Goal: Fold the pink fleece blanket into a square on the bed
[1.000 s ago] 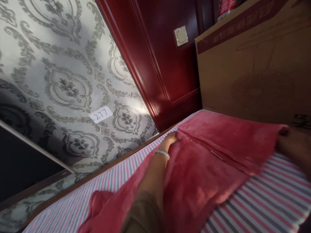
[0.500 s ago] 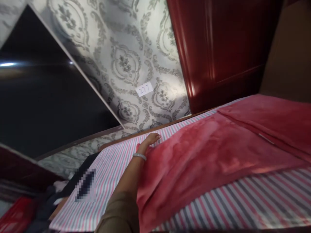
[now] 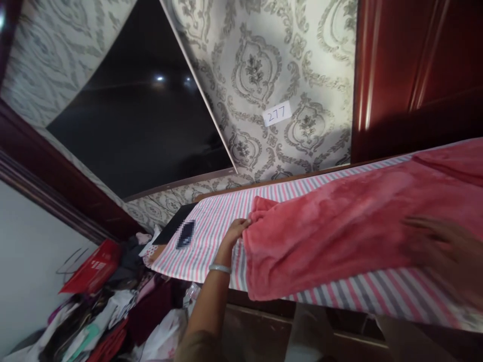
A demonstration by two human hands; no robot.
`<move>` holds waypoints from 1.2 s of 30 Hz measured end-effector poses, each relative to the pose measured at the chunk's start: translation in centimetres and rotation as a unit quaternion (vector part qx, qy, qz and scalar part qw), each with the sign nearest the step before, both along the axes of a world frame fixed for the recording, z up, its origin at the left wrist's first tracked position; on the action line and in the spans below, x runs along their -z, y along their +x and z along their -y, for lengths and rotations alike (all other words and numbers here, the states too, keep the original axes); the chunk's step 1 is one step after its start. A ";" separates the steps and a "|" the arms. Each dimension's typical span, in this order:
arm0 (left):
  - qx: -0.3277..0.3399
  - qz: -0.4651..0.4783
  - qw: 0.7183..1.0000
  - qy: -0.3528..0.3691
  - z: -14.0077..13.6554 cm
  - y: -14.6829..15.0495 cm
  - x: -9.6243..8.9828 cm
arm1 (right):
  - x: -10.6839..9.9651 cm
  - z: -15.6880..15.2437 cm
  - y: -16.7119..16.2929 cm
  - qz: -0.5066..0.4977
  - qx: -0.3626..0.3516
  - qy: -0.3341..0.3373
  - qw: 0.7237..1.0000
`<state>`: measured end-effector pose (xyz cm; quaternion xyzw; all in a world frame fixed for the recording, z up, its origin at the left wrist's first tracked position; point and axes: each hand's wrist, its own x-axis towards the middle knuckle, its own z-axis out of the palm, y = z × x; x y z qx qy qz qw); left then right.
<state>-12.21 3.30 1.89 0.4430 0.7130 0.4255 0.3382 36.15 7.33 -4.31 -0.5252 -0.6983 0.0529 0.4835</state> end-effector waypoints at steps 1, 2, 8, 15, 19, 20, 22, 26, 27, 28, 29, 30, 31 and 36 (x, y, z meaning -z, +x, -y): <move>-0.003 0.015 1.000 -0.004 0.4 0.3 0.4 | 0.0 0.0 -1.8 -0.010 -0.043 0.011 0.999; -0.006 0.030 1.000 -0.005 0.6 0.5 0.8 | -0.1 0.2 -3.6 -0.018 -0.084 0.019 0.996; -0.022 0.145 0.987 0.058 0.3 1.4 0.9 | 1.7 1.2 -9.0 -0.026 -0.168 -0.001 0.985; 0.001 0.330 0.933 0.142 -2.3 2.4 -2.5 | 5.2 -0.4 -8.8 -0.036 -0.178 0.002 0.983; 0.010 0.357 0.925 0.132 -2.5 3.7 -2.5 | 5.7 -0.6 -8.8 -0.036 -0.180 0.004 0.983; 0.011 0.354 0.927 0.122 -2.1 4.1 -2.1 | 5.7 -0.6 -8.9 -0.038 -0.180 0.003 0.983; 0.008 0.340 0.935 0.104 -1.2 4.5 -1.3 | 5.7 -0.5 -9.0 -0.039 -0.181 0.002 0.983; 0.003 0.309 0.945 0.109 0.2 4.6 -1.2 | 5.8 -0.4 -9.1 -0.039 -0.179 0.005 0.983; 0.005 0.304 0.945 0.120 0.1 4.5 -1.8 | 5.8 -0.4 -9.2 -0.040 -0.178 0.004 0.983; 0.008 0.300 0.944 0.135 -0.1 4.4 -2.7 | 5.9 -0.4 -9.2 -0.040 -0.177 0.002 0.983; 0.010 0.296 0.943 0.151 -0.4 4.3 -3.7 | 6.0 -0.5 -9.2 -0.041 -0.175 0.000 0.984; 0.012 0.294 0.941 0.168 -0.9 4.3 -4.8 | 6.0 -0.5 -9.3 -0.041 -0.173 0.000 0.984; 0.014 0.293 0.937 0.192 -1.5 4.5 -6.0 | 6.1 -0.5 -9.3 -0.041 -0.173 0.001 0.984; 0.056 0.266 0.928 0.253 -3.3 6.1 -7.9 | 5.8 -0.4 -9.6 -0.044 -0.172 -0.005 0.984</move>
